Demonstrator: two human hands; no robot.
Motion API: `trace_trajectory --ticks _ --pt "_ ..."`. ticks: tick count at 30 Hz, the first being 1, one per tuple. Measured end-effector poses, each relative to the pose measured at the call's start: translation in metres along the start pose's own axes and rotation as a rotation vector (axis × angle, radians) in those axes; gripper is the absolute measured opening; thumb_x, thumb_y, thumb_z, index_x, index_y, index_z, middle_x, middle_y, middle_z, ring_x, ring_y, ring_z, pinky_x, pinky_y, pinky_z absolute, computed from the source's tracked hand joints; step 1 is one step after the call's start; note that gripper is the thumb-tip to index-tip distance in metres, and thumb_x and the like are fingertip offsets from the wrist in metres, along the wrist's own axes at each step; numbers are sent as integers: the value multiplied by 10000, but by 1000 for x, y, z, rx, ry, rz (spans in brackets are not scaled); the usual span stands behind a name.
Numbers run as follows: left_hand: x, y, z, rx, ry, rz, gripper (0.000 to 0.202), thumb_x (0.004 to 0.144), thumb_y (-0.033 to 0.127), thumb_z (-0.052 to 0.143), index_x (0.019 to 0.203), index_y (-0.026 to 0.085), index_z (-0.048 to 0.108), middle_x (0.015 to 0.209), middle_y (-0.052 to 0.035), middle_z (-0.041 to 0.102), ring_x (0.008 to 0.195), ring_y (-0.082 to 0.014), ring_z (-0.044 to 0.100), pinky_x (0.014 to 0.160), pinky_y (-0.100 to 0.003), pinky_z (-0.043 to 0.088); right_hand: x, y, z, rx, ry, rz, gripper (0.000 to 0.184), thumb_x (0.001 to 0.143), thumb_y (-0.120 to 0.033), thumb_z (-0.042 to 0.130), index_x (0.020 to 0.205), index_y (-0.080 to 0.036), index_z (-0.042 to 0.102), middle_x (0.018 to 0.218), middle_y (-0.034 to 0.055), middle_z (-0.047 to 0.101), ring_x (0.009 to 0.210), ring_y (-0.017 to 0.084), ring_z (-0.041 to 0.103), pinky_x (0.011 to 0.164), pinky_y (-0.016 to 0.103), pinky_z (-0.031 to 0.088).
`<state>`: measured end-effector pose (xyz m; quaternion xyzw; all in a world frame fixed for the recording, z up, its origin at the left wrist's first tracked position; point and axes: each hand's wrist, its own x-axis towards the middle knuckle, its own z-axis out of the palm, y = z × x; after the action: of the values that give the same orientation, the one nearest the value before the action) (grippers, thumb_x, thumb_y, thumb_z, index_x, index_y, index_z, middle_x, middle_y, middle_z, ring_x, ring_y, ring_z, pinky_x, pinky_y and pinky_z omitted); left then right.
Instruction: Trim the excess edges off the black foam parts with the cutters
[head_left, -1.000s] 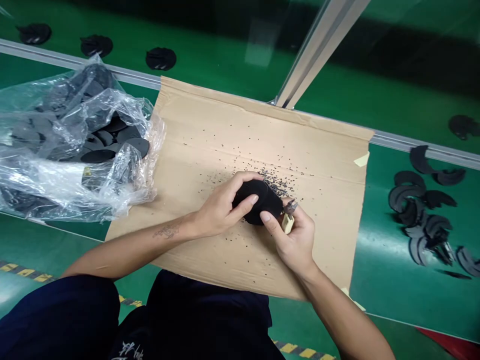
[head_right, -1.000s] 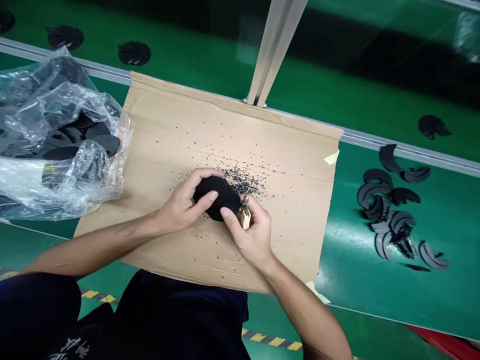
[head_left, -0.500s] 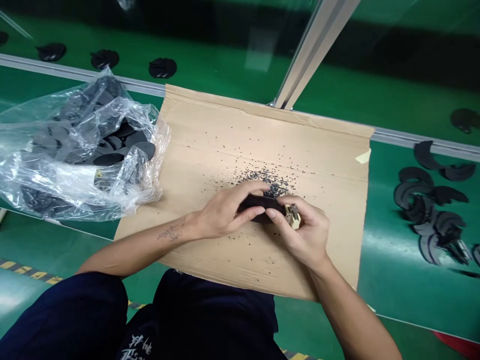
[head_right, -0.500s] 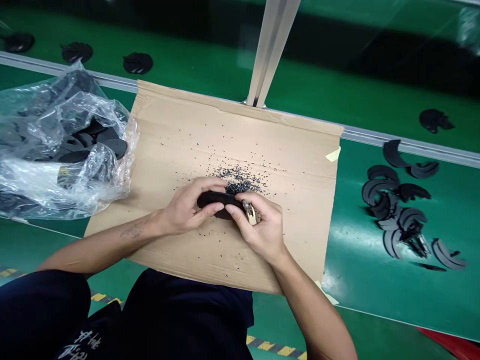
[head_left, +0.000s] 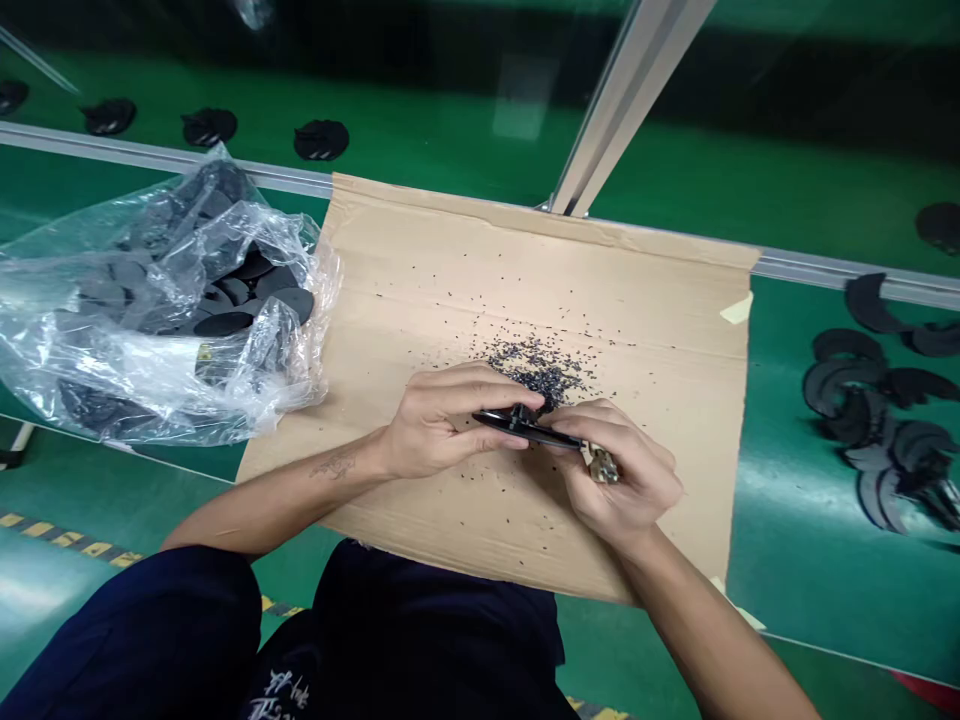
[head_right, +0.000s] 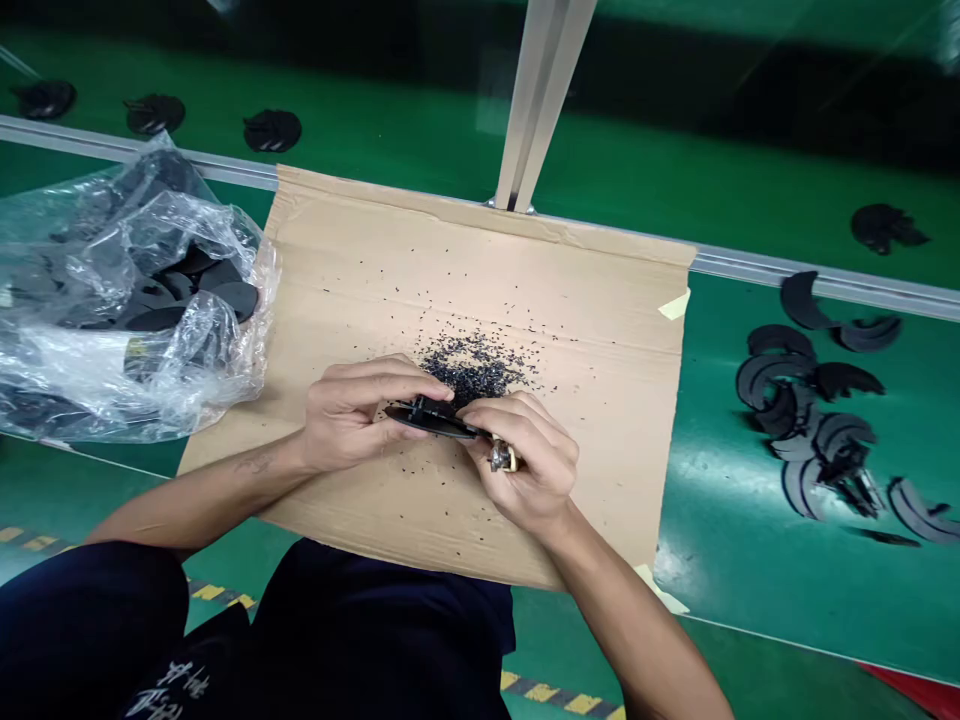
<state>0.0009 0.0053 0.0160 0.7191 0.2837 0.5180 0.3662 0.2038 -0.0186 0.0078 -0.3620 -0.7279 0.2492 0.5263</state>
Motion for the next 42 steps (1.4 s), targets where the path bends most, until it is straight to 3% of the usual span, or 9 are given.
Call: trace_trajectory --ticks 8,17,23,30,37,42 --pt "0 2 -4 83 2 94 219 913 258 750 1121 192 755 945 -68 800 864 -145 753 774 -257 631 3 0 2 52 -43 -10 263 831 -37 699 1027 -213 694 938 68 773 795 191 738 704 345 596" --pt "4 4 -12 99 -125 131 206 970 222 666 1167 187 716 1020 -82 794 946 -151 755 841 -272 629 4 0 -3 54 -99 24 198 849 -86 714 998 -216 699 900 64 771 773 190 734 682 336 608" --pt "3 7 -10 143 -69 125 183 883 238 781 1049 170 744 906 -51 790 834 -127 742 759 -228 619 3 0 -2 114 -119 73 186 849 -80 726 982 -210 718 901 57 777 774 181 739 687 318 609" --pt "-1 4 -2 78 -79 38 265 933 271 725 1186 193 714 1026 -68 793 977 -153 745 874 -293 626 7 -3 0 110 -66 160 119 872 -137 739 947 -226 715 894 35 776 801 174 740 733 307 612" --pt "1 0 -6 226 -42 51 258 925 243 734 1179 201 713 984 -43 771 892 -126 707 792 -271 582 13 4 -7 -133 -169 115 224 895 -179 712 1115 -220 694 1032 63 769 896 197 736 784 345 608" --pt "3 -4 -13 295 -110 73 230 932 233 721 1160 201 710 966 -34 766 874 -125 681 793 -283 551 15 15 -20 -442 -221 -23 191 906 -129 651 1090 -174 677 995 97 757 897 218 709 758 349 555"
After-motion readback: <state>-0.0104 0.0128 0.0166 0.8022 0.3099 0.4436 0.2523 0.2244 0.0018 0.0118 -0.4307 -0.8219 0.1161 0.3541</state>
